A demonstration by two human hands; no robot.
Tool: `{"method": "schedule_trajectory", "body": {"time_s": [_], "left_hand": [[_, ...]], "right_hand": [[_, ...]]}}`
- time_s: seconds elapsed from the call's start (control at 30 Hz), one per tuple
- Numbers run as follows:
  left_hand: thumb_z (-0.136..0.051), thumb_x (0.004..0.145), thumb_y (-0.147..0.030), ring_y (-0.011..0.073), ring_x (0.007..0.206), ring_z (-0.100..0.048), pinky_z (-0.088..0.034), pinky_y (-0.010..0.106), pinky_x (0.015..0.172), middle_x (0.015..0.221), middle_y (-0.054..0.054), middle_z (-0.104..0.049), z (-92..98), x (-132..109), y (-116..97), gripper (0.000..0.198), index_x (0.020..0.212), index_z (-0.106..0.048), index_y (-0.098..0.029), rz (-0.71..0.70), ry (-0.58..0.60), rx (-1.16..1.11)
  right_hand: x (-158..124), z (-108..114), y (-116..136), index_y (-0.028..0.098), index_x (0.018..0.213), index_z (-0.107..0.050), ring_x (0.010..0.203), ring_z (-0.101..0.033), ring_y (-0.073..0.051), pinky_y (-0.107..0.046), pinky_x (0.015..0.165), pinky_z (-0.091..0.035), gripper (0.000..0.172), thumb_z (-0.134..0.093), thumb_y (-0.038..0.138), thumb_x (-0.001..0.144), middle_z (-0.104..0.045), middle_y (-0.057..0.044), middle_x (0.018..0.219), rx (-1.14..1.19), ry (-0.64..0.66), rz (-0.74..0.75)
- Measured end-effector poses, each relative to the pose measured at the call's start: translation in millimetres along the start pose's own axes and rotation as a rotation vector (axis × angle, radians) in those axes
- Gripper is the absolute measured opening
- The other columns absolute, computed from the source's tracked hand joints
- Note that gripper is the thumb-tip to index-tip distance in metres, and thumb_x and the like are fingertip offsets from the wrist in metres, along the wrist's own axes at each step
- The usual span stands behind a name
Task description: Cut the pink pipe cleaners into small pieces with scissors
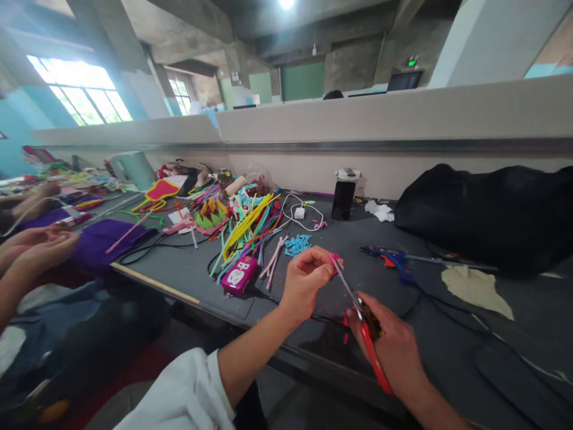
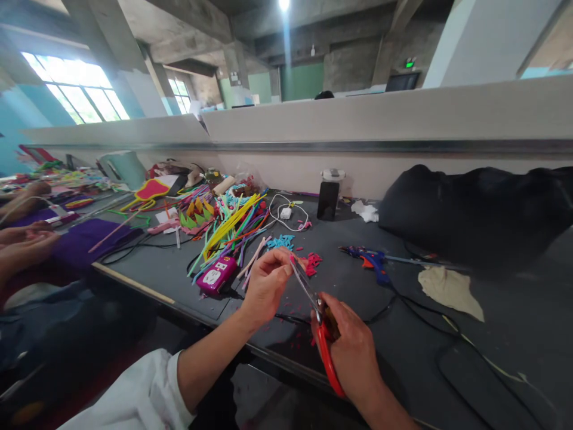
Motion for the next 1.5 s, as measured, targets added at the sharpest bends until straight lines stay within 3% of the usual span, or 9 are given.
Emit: {"method": "schedule_trajectory", "body": {"time_s": [0.6,1.5], "left_hand": [[-0.075,0.069,-0.025,0.0160,0.076,-0.059,-0.047,0.038,0.092,0.075,0.000,-0.059,-2.1,-1.9,-4.3,0.013,0.068,-0.064,-0.018,-0.032,-0.004,0.022],[-0.071,0.071,-0.019,0.0144,0.074,-0.058,-0.047,0.036,0.089,0.074,0.000,-0.058,-2.8,-2.3,-6.3,0.006,0.069,-0.065,-0.018,-0.045,0.017,-0.024]], "right_hand": [[-3.1,0.0,-1.3,0.018,0.109,-0.064,0.073,-0.070,-0.016,-0.028,0.073,-0.057,0.027,-0.053,0.032,0.089,-0.073,-0.004,0.089,0.004,-0.019,-0.021],[-2.2,-0.7,2.5,0.018,0.102,-0.065,0.062,-0.069,-0.014,-0.023,0.061,-0.055,0.020,-0.053,0.027,0.088,-0.073,-0.001,0.080,0.044,-0.029,0.004]]}}
Point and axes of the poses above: each hand's wrist, its own x-axis towards the middle knuckle, its own z-axis out of the back of the hand, y = z × x, the point moved 5 cm from there along x, towards the middle knuckle
